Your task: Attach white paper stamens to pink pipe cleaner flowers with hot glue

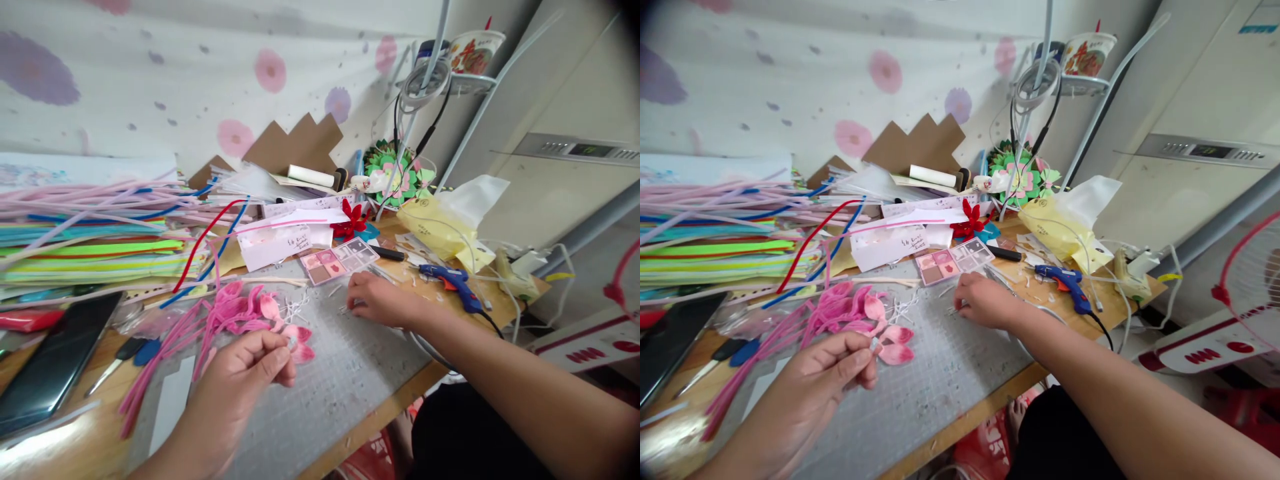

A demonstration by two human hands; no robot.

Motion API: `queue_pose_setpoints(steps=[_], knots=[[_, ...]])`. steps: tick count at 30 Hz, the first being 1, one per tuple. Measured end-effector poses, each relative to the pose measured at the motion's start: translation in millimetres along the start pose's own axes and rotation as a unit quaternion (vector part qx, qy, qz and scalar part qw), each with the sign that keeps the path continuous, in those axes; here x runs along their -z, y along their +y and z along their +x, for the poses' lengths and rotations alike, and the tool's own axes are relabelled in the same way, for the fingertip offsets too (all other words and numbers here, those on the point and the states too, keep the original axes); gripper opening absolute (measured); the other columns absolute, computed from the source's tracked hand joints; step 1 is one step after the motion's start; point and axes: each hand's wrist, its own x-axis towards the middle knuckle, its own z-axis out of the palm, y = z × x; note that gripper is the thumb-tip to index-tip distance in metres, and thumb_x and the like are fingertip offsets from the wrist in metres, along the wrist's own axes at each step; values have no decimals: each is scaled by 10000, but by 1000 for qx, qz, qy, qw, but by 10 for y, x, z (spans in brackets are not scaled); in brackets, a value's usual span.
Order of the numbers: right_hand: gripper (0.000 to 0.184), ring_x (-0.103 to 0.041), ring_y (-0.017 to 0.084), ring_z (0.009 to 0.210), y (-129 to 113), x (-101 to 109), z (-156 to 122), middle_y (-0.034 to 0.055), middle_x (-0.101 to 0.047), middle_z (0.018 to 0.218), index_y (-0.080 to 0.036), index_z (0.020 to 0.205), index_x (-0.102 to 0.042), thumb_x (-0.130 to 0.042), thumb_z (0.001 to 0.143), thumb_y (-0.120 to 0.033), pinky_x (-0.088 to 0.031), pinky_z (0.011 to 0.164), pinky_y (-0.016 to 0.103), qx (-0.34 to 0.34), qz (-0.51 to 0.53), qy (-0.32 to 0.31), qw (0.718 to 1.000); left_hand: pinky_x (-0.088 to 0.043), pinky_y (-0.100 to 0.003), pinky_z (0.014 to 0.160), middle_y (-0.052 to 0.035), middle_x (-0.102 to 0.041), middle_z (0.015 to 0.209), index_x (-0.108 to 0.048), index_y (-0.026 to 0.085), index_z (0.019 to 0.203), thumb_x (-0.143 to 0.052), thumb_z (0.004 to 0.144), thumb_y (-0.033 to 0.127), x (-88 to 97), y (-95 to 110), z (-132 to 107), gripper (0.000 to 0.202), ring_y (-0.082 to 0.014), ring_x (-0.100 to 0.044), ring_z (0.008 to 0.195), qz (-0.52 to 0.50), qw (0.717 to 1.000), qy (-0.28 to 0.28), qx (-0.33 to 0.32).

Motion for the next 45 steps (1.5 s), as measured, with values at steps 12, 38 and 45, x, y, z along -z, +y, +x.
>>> queue_pose_setpoints(steps=[12, 38, 45], knots=[[67, -508, 158, 746, -7, 93, -72, 28, -549, 789, -172, 775, -552, -525, 817, -127, -437, 716, 293, -4, 179, 29, 983, -428, -257, 625, 12, -606, 620, -632, 187, 654, -613, 809, 316, -12, 27, -2, 203, -132, -544, 627, -35, 999, 6, 7], [135, -556, 131, 601, 125, -84, 17, -16, -633, 629, -182, 624, -672, -600, 623, -68, -406, 569, 237, -182, 203, 116, 955, -415, -245, 601, 10, -590, 624, -624, 185, 660, -599, 819, 290, -2, 2, -16, 192, -129, -527, 624, -26, 1000, 3, -9], [67, -560, 120, 572, -134, 21, -84, 2, -665, 641, -181, 724, -672, -621, 713, -222, -424, 532, 232, -178, 304, 86, 932, -417, -246, 590, 5, -594, 608, -616, 181, 633, -612, 795, 300, -45, 33, 0, 202, -134, -526, 613, -28, 1000, 9, -3]])
